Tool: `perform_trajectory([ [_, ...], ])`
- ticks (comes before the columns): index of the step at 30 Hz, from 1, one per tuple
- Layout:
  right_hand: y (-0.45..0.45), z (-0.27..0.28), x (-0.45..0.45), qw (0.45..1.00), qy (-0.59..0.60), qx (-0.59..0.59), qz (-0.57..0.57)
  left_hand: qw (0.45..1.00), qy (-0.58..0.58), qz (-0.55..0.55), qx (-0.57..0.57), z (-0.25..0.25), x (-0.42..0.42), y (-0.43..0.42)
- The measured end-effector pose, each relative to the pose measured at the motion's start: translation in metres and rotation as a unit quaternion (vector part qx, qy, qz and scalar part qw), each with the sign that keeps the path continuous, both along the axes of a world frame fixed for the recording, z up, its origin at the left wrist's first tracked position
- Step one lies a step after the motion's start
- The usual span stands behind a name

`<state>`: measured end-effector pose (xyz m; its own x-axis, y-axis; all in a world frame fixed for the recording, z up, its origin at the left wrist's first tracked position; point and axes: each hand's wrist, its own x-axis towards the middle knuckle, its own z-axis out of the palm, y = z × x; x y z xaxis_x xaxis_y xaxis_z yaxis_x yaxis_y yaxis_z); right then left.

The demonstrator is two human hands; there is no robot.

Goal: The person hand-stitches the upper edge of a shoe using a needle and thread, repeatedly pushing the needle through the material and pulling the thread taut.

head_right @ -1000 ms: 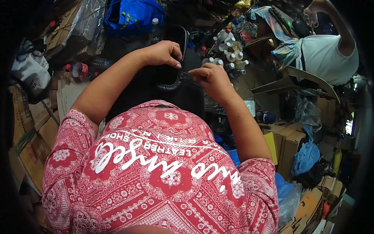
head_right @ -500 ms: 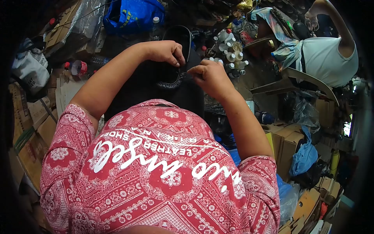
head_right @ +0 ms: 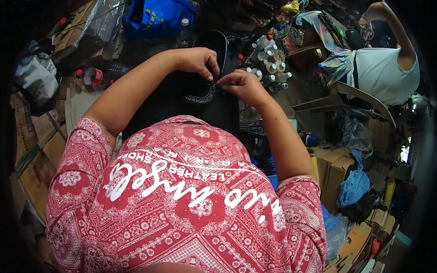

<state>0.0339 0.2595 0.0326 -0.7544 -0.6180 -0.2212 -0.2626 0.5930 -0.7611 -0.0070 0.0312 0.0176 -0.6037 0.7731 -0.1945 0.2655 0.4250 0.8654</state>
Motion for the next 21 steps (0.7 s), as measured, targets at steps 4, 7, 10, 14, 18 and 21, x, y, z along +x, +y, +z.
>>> perform_trajectory([
  [4, -0.011, 0.002, 0.013, 0.997, 0.036, -0.068, -0.023, 1.0, 0.012, 0.02, 0.0, -0.004, 0.008, 0.001],
  [7, -0.012, 0.014, 0.018, 0.991, 0.132, -0.023, -0.004, 0.967, 0.187, 0.147, 0.091, -0.009, 0.018, -0.015],
  [10, -0.011, 0.015, 0.027, 0.988, 0.152, -0.008, -0.013, 0.945, 0.242, 0.205, 0.085, -0.001, 0.026, -0.045],
  [14, -0.014, 0.014, 0.042, 0.982, 0.189, 0.016, -0.027, 0.937, 0.169, 0.303, 0.049, 0.015, 0.071, -0.057],
  [18, -0.017, -0.003, 0.061, 0.943, 0.328, 0.052, -0.021, 0.925, 0.199, 0.312, 0.083, 0.002, 0.098, -0.043],
  [21, -0.019, -0.006, 0.069, 0.931, 0.355, 0.076, -0.035, 0.921, 0.225, 0.309, 0.071, 0.003, 0.11, -0.03],
])
